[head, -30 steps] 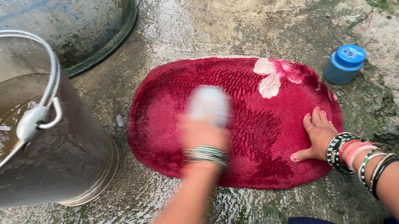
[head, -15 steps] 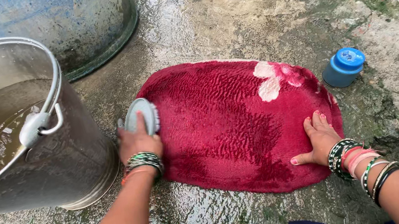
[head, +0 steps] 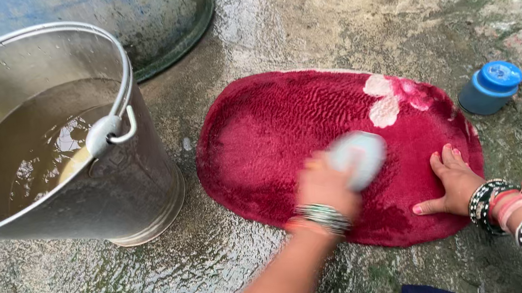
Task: The person scrubs a small red rug by hand using a brush, dipping the brush into a bucket of water and applying it to the rug surface repeatedly.
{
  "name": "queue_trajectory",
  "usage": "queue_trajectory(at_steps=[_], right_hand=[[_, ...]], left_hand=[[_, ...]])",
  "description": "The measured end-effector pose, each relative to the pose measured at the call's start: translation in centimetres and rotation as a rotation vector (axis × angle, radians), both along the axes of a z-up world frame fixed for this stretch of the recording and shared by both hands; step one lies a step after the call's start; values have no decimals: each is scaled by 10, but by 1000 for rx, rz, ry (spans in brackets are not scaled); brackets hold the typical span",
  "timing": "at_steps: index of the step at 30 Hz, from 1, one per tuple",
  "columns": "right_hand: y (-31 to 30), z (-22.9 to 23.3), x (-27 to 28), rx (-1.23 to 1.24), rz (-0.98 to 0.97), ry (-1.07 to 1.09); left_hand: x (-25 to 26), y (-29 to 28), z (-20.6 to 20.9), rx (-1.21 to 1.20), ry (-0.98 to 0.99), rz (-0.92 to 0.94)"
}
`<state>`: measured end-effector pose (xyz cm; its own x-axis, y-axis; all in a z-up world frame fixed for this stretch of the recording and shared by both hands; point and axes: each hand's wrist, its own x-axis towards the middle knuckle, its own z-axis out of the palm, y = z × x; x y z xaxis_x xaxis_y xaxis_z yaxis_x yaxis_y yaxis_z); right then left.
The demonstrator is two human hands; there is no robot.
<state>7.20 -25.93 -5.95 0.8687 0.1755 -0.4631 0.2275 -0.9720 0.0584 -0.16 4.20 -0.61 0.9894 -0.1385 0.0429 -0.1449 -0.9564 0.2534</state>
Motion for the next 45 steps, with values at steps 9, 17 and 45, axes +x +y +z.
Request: queue_trajectory(at_steps=[9,17,45], right_hand=[[11,8,-1,-106,10,-14],[98,50,59,643,-73,-265],[412,271,-3,1403,-297,345]], left_hand=[[36,138,12,129,180,602],[78,63,134,-520,-255,477],[55,409,127,-2570,-142,805]])
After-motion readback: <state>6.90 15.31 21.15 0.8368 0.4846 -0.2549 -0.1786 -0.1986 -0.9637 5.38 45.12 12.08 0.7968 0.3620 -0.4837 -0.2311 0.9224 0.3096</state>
